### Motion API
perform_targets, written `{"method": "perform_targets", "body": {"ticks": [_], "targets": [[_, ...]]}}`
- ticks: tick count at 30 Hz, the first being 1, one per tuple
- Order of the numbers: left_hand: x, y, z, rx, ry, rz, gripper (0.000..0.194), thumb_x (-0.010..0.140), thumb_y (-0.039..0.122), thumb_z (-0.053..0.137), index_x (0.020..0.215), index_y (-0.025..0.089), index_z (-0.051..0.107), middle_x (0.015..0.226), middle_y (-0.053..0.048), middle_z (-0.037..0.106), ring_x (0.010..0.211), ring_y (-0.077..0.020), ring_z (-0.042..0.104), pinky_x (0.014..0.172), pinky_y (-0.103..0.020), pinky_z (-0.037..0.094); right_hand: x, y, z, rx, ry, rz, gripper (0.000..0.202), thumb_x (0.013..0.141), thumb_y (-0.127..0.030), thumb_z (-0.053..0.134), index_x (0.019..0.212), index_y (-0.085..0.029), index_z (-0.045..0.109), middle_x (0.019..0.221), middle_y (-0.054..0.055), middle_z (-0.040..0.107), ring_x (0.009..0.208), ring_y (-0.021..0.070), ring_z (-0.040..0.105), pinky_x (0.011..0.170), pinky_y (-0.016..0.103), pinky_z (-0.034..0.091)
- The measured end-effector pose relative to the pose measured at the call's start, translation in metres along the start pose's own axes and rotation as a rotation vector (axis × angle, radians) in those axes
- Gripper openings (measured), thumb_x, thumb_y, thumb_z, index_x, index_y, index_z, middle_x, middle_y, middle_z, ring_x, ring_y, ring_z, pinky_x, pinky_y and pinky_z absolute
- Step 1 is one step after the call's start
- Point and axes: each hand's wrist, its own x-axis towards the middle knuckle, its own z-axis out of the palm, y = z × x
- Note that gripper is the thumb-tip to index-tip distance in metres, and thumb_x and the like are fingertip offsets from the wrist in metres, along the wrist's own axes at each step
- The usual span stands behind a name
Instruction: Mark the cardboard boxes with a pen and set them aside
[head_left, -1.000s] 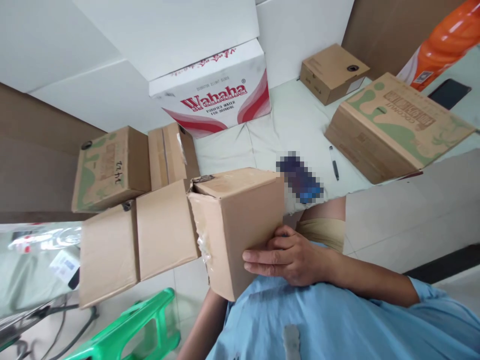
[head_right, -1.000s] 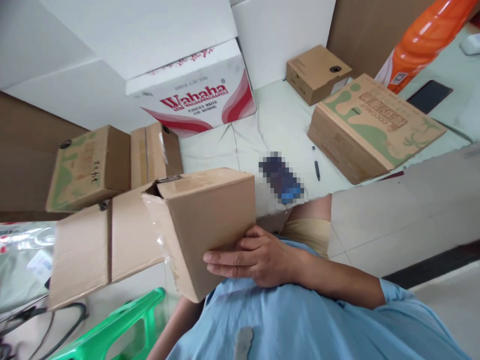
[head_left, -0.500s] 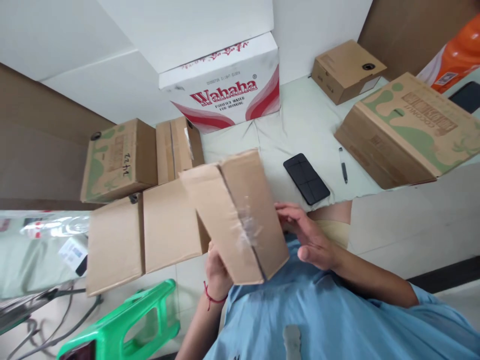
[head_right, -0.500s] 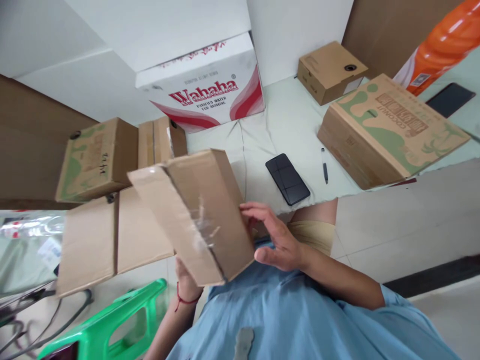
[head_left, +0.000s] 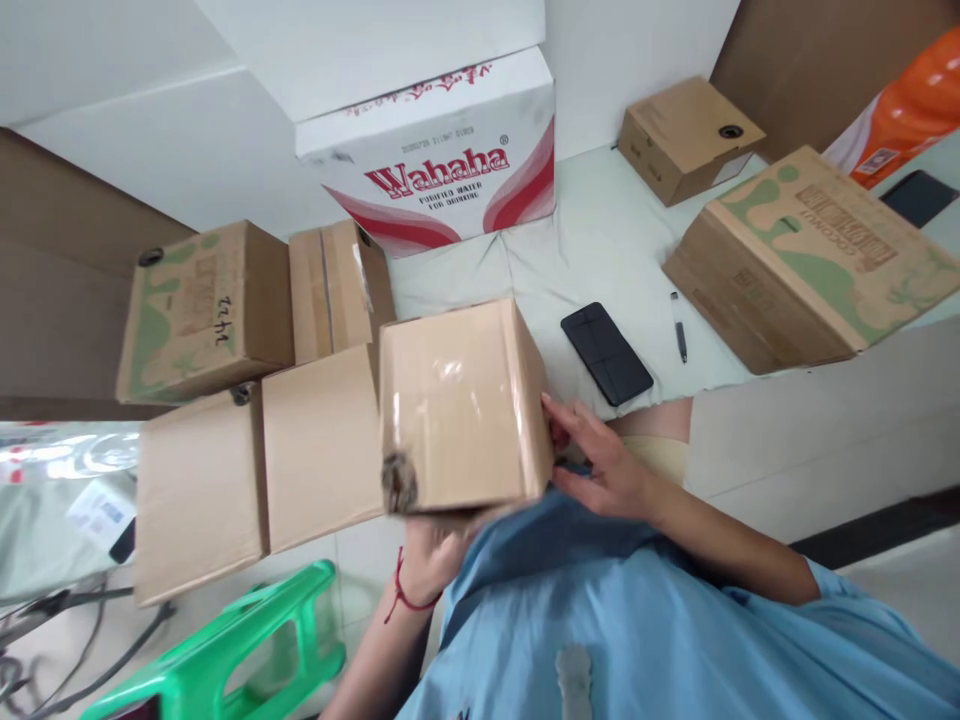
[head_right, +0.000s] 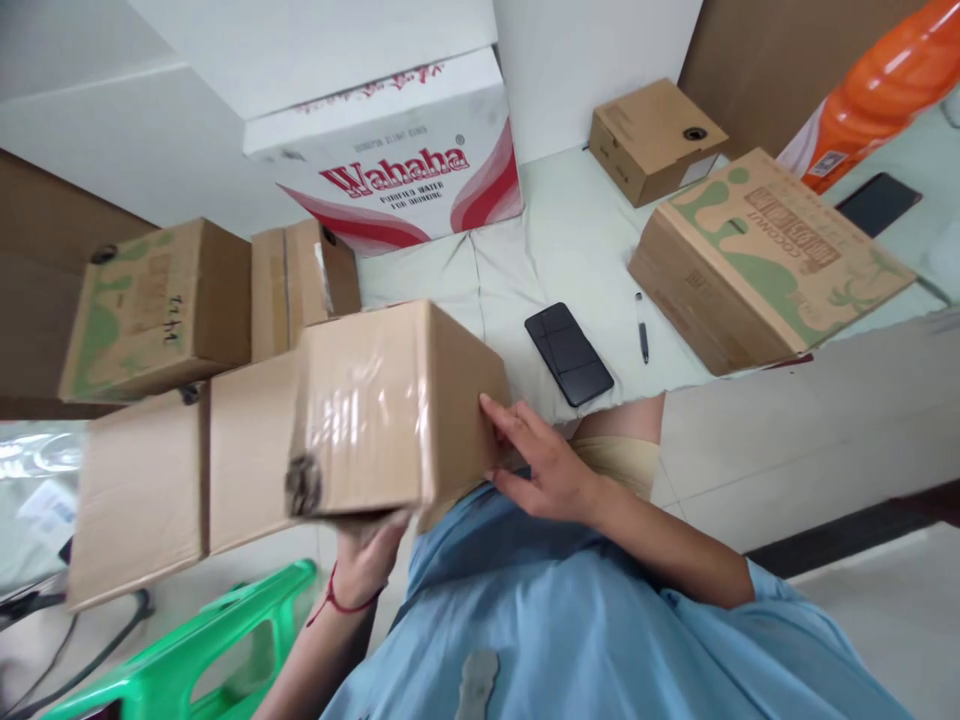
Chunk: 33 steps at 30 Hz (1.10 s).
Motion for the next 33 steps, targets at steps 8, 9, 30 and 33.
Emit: {"method": "perform_targets", "body": {"ticks": [8,9,30,33], "targets": [[0.018,0.018,0.031,0.202,0.191,0.349,0.104,0.065,0.057,0.103,0.152,0.025,0.059,0.159,-0.020,0.055,0.156,-0.0428,0.049,0.126,-0.058,0.044,-0.004,0.028,-0.089,-0.533,0.349,0.393,0.035,0.105,-0.028,0.050,0.127,-0.021,0.077,0.108,0.011,0.075,0.097,0.0255,0.072,0.092,0.042,0.059],[0.021,0.023,0.030,0.167,0.201,0.411,0.119,0.061,0.061,0.104,0.162,0.031,0.048,0.168,-0.018,0.047,0.162,-0.0433,0.042,0.128,-0.059,0.042,-0.004,0.033,-0.103,-0.674,0.401,0.529,0.037,0.105,-0.032,0.051,0.128,-0.018,0.076,0.107,0.013,0.075,0.096,0.0277,0.073,0.093,0.044,0.058],[0.112,0.050,0.025,0.159,-0.137,0.724,0.164,0.053,0.075,0.102,0.175,0.047,-0.004,0.184,-0.014,0.014,0.170,-0.0517,0.019,0.133,-0.076,0.026,0.044,0.017,-0.143,0.149,0.813,0.399,0.025,0.078,-0.027,0.078,0.076,-0.028,0.052,0.058,-0.009,0.043,0.046,0.0106,0.037,0.044,0.026,0.024],[0.116,0.049,0.036,0.159,-0.082,0.762,0.163,0.055,0.073,0.102,0.175,0.046,-0.004,0.182,-0.014,0.018,0.168,-0.0505,0.024,0.133,-0.074,0.027,0.063,-0.031,-0.131,0.471,0.643,0.105,0.012,0.081,-0.024,0.080,0.090,-0.025,0.072,0.057,-0.009,0.046,0.044,0.0104,0.042,0.039,0.026,0.024]]}}
